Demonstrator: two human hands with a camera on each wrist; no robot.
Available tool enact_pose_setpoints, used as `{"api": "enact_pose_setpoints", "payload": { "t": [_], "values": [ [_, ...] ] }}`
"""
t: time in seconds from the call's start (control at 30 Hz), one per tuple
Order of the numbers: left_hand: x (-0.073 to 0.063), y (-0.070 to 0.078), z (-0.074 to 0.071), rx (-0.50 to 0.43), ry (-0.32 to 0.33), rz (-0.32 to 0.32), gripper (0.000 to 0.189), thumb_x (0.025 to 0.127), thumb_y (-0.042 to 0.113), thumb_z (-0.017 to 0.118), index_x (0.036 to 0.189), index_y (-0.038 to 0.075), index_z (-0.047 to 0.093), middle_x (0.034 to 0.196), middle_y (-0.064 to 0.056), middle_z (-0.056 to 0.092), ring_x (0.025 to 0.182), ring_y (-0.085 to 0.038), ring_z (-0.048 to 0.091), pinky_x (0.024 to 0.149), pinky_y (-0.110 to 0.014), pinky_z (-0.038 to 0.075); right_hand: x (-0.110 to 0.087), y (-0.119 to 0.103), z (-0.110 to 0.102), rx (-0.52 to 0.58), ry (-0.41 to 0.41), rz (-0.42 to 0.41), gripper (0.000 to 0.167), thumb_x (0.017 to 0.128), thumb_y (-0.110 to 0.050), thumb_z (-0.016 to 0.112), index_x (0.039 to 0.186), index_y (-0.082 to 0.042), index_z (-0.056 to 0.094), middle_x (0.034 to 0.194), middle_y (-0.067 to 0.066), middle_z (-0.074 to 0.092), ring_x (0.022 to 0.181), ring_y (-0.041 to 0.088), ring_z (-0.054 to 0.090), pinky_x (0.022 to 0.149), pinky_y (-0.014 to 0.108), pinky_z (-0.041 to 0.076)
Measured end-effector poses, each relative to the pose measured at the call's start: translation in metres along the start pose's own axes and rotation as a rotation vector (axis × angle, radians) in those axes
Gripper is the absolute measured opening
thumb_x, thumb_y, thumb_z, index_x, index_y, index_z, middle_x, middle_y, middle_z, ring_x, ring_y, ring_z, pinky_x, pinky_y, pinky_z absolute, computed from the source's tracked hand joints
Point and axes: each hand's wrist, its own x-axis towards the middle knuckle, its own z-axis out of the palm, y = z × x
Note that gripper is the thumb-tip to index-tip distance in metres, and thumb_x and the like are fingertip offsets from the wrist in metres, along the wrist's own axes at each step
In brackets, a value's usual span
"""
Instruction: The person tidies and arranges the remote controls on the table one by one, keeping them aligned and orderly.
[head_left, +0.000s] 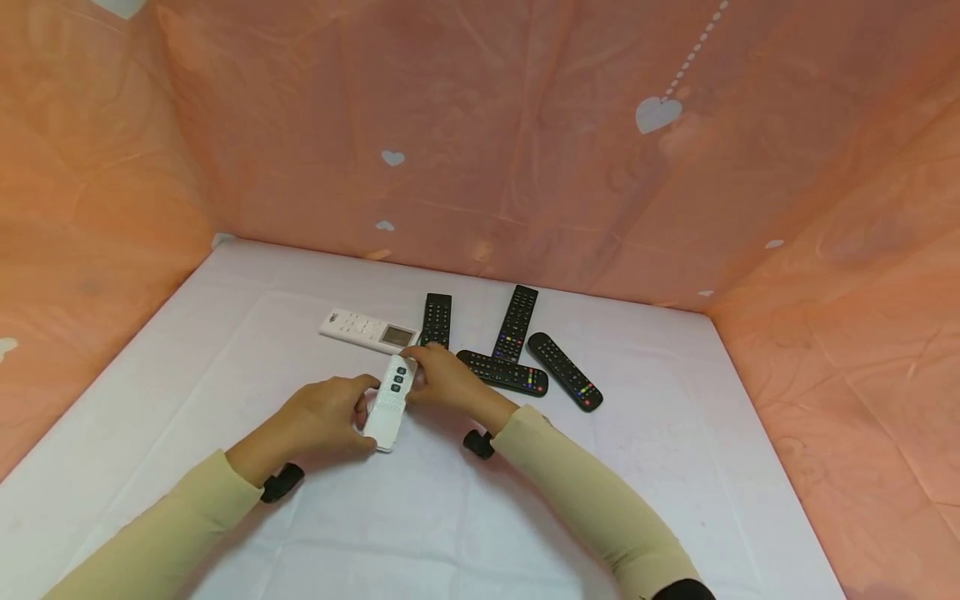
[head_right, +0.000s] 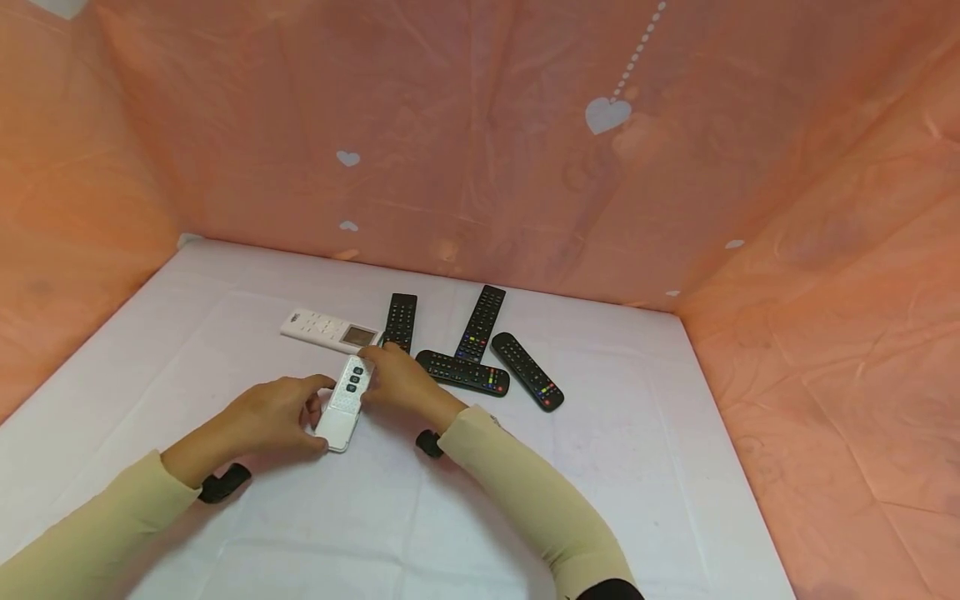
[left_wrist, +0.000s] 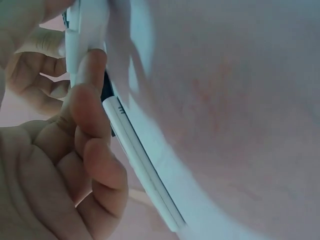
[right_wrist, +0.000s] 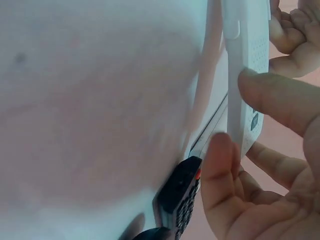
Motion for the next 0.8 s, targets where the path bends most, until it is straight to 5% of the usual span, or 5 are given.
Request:
{"api": "enact_pose_setpoints", "payload": {
  "t": [0.23, 0.8],
  "values": [
    [-0.001, -0.006, -0.008, -0.017, -0.004, -0.023, 0.072, 0.062, 0.028, 0.086, 0.122, 0.003, 0.054, 0.076, 0.007, 0.055, 0.067, -0.008, 0.049, 0.06, -0.026, 0.039, 0.015, -0.008, 0.003, -0.004, -0.024, 0.014, 0.062, 0.077, -0.024, 0.082, 0.13, -0.007, 0.055, 0.12, 0.009, 0.063, 0.103, 0.016, 0.057, 0.089, 0.027, 0.048],
    [0.0, -0.021, -0.01, -0.114, -0.081, -0.008, 0.07, 0.065, 0.027, 0.086, 0.123, 0.001, 0.055, 0.076, 0.006, 0.059, 0.067, -0.009, 0.05, 0.061, -0.026, 0.04, 0.025, -0.011, 0.008, -0.035, -0.075, 0.022, 0.059, 0.074, -0.022, 0.083, 0.126, -0.007, 0.059, 0.106, 0.005, 0.065, 0.094, 0.014, 0.057, 0.082, 0.024, 0.047]
  ]
}}
